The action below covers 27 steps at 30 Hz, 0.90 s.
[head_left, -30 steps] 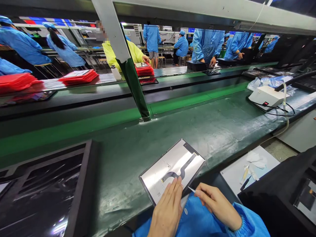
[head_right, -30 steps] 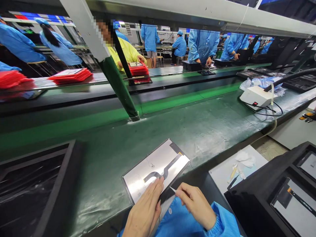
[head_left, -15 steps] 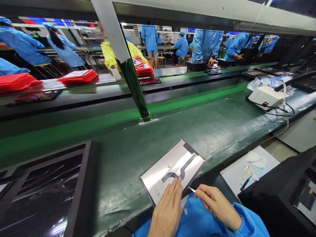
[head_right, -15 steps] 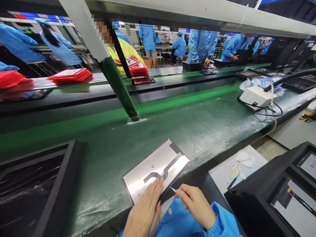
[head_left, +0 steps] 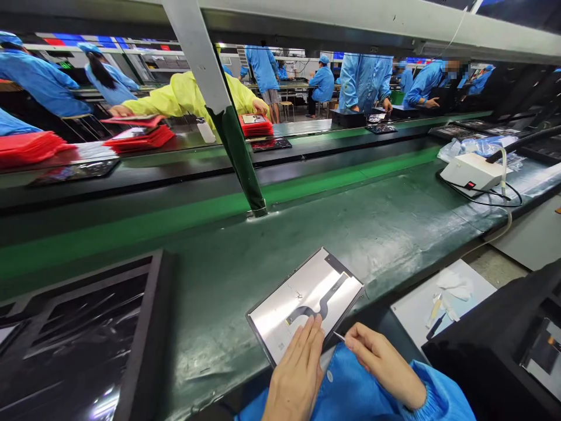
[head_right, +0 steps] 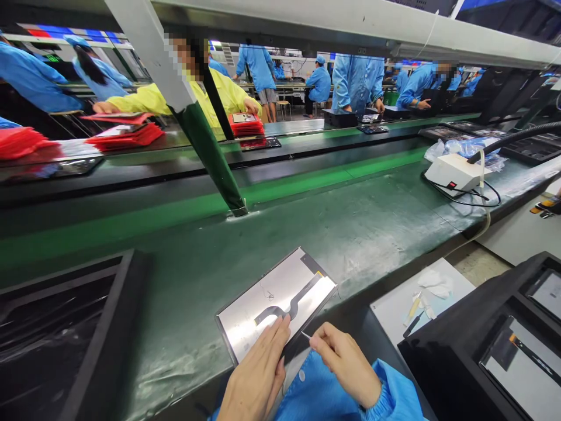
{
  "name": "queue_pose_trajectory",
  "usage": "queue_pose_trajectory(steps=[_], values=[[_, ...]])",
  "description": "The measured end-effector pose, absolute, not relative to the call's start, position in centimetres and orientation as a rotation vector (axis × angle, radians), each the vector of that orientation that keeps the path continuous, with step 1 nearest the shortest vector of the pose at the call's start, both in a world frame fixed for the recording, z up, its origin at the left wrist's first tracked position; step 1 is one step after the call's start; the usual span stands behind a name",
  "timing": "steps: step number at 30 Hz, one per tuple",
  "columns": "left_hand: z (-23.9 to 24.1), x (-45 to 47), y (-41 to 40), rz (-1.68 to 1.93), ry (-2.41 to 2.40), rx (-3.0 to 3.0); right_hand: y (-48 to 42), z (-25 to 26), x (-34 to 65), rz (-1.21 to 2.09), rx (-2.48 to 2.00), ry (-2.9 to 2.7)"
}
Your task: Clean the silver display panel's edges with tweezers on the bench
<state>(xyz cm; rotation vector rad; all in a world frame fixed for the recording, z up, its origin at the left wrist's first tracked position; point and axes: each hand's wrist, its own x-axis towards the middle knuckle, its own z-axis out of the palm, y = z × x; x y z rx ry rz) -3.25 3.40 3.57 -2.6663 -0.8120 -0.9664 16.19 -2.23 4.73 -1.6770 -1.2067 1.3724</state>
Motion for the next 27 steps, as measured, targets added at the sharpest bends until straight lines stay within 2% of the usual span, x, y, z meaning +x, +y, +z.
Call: queue_pose_trajectory(steps=[7,27], values=[[3.55,-3.32,3.33,-0.956,-0.812,-2.671,-2.44,4.42,16.05,1.467,-1.635,-1.109],[3.28,-3.73,3.52,-0.931,-0.816,-2.72,-2.67,3.94,15.26,1.48,-1.483,-0.929]])
